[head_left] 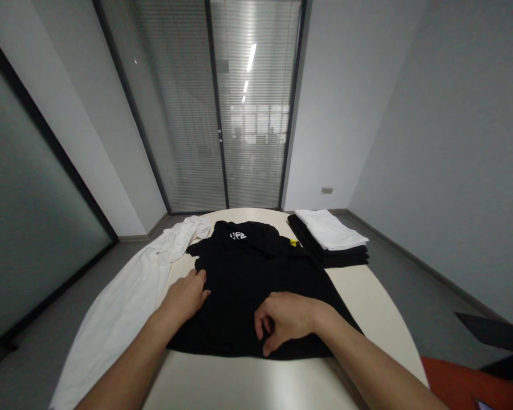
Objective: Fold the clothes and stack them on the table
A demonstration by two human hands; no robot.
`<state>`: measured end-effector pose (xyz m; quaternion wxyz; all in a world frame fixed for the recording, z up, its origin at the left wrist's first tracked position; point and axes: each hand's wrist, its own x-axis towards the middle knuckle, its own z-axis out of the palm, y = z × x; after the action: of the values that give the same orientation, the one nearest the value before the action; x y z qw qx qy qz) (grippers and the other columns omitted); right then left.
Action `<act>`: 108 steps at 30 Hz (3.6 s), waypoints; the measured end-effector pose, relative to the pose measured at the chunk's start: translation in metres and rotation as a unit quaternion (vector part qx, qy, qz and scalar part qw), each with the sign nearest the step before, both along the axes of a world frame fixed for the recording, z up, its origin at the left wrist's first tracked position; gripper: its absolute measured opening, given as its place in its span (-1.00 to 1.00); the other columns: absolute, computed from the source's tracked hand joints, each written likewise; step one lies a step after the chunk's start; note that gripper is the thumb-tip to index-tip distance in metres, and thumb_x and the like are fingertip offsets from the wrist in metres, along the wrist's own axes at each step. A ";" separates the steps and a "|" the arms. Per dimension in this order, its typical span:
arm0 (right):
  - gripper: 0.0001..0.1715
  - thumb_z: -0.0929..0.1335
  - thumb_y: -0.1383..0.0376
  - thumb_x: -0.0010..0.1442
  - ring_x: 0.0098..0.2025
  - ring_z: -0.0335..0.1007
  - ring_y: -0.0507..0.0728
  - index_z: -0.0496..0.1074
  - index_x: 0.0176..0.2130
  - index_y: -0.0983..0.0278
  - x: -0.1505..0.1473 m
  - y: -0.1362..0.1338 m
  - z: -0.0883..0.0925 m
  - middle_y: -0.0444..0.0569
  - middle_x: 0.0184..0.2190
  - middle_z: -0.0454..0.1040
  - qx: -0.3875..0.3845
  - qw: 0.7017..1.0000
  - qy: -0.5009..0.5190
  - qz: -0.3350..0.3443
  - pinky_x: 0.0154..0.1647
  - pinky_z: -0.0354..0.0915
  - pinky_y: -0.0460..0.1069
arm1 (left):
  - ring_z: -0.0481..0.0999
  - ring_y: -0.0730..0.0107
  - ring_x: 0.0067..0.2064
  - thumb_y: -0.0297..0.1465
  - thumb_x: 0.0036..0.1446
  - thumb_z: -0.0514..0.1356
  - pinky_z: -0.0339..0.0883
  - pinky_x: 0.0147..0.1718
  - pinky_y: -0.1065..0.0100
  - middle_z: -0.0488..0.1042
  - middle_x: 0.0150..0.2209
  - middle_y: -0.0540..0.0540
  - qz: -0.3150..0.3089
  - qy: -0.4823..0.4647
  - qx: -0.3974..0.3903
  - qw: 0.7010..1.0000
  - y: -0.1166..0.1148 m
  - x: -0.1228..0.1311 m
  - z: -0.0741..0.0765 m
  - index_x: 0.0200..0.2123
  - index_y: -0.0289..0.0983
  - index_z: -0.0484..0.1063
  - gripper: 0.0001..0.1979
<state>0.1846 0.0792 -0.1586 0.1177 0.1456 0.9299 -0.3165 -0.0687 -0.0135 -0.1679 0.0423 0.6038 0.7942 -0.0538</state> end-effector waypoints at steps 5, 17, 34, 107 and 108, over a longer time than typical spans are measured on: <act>-0.75 0.51 0.10 0.01 -0.41 0.45 -0.02 0.65 -0.30 0.16 -0.001 -0.004 -0.002 -0.24 -0.42 0.58 -0.045 0.998 -0.030 0.011 -0.42 0.17 -0.16 | 0.59 0.12 -0.11 -0.55 0.13 0.16 0.33 -0.24 0.30 0.56 -0.16 -0.18 -0.023 -0.039 -0.028 0.999 -0.006 -0.004 0.003 -0.13 -0.22 0.39 -0.77; -0.76 0.54 0.14 -0.03 -0.50 0.44 -0.04 0.61 -0.33 0.18 -0.015 -0.036 0.002 -0.33 -0.59 0.46 -0.137 0.970 -0.168 0.107 -0.39 0.23 -0.16 | 0.59 0.07 -0.18 -0.13 0.28 0.07 0.35 -0.30 0.24 0.58 -0.22 -0.17 0.009 -0.029 0.071 0.997 -0.005 0.013 0.020 -0.21 -0.21 0.45 -0.70; -0.33 0.35 0.15 0.27 0.15 0.37 0.28 0.23 0.29 0.31 0.033 0.071 -0.034 0.21 0.16 0.37 0.246 0.901 0.063 -0.351 0.12 0.27 0.07 | 0.60 -0.02 -0.10 -0.18 0.36 -0.03 0.39 -0.21 0.17 0.58 -0.17 -0.27 0.083 0.023 0.074 0.994 0.013 -0.001 -0.008 -0.01 -0.26 0.42 -0.63; -0.62 0.24 0.49 0.06 -0.17 0.45 0.06 0.43 -0.12 0.31 -0.026 0.162 -0.030 0.00 -0.19 0.54 0.115 0.856 0.198 -0.464 -0.09 0.27 -0.09 | 0.49 0.28 0.05 -0.53 0.18 0.08 0.31 0.09 0.31 0.49 0.00 -0.10 0.001 -0.210 0.349 0.913 0.090 -0.012 -0.042 -0.10 -0.21 0.45 -0.73; -0.57 0.22 0.51 0.02 -0.14 0.44 0.06 0.43 -0.12 0.30 -0.024 0.163 -0.027 -0.02 -0.17 0.54 0.113 0.858 0.225 -0.447 -0.06 0.27 -0.09 | 0.51 0.29 0.02 -0.46 0.21 0.09 0.33 0.06 0.32 0.51 -0.06 -0.09 0.002 -0.225 0.356 0.907 0.091 -0.010 -0.039 -0.15 -0.20 0.46 -0.81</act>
<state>0.1608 0.2423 -0.1853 -0.2663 0.4822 0.7956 -0.2521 -0.0790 0.0773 -0.2069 0.0019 0.5730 0.7314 0.3697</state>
